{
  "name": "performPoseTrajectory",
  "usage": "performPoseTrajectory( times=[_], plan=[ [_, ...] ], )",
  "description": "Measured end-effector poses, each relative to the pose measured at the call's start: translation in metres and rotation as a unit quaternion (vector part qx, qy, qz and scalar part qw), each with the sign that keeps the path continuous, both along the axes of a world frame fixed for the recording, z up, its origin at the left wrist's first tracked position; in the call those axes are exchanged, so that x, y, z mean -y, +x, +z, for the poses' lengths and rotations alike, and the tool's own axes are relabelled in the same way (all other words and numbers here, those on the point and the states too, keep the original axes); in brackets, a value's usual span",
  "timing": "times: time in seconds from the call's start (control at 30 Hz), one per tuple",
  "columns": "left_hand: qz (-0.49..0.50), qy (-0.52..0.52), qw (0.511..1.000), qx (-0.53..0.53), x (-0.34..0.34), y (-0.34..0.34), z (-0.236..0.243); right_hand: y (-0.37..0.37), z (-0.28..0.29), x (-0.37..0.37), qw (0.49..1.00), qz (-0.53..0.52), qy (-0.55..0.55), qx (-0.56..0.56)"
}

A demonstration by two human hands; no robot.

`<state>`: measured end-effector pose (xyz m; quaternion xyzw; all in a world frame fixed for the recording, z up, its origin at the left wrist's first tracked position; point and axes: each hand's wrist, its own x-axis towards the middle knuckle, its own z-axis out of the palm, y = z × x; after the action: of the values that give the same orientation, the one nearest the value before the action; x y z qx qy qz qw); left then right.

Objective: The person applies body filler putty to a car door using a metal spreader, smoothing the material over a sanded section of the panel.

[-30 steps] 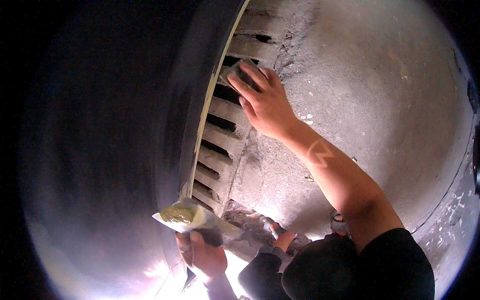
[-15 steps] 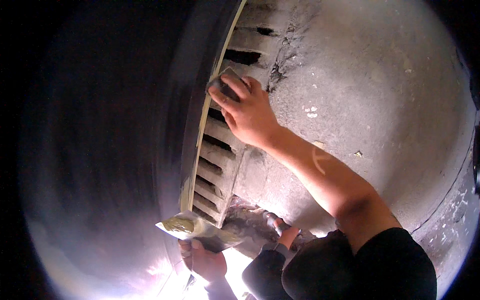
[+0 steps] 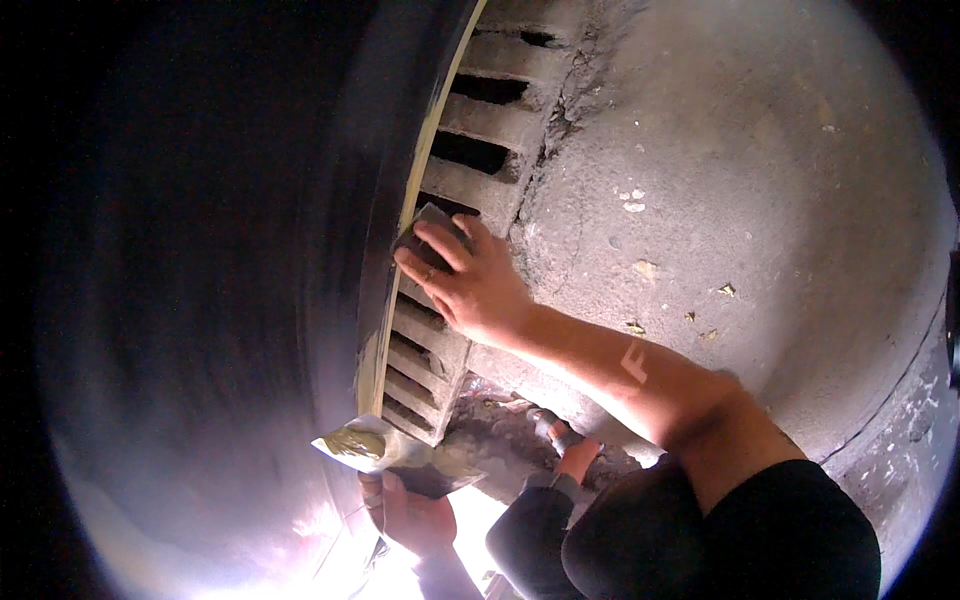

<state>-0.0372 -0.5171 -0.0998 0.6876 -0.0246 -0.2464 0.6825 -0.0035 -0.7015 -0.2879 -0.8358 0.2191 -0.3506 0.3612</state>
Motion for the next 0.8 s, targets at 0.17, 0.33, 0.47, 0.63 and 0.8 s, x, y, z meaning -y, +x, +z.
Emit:
performPoseTrajectory(
  times=[0.17, 0.33, 0.47, 0.63, 0.8],
  plan=[
    [0.034, 0.013, 0.999, 0.006, 0.0, -0.002, -0.001, -0.015, -0.005, -0.023, 0.995, 0.095, 0.002, -0.036],
    [0.116, 0.063, 0.991, 0.023, 0.005, -0.005, 0.002, -0.012, -0.01, 0.058, 0.998, -0.044, 0.032, -0.011],
    [0.054, 0.026, 0.998, -0.002, 0.007, -0.003, 0.002, -0.005, -0.015, 0.116, 0.996, -0.088, 0.01, 0.027],
    [-0.009, 0.029, 0.999, 0.016, 0.008, 0.0, 0.002, 0.003, -0.012, 0.098, 0.998, -0.051, 0.018, 0.016],
    [0.012, 0.02, 1.0, -0.015, 0.019, -0.002, 0.001, -0.008, -0.012, 0.039, 0.998, 0.044, 0.011, 0.046]
  ],
)
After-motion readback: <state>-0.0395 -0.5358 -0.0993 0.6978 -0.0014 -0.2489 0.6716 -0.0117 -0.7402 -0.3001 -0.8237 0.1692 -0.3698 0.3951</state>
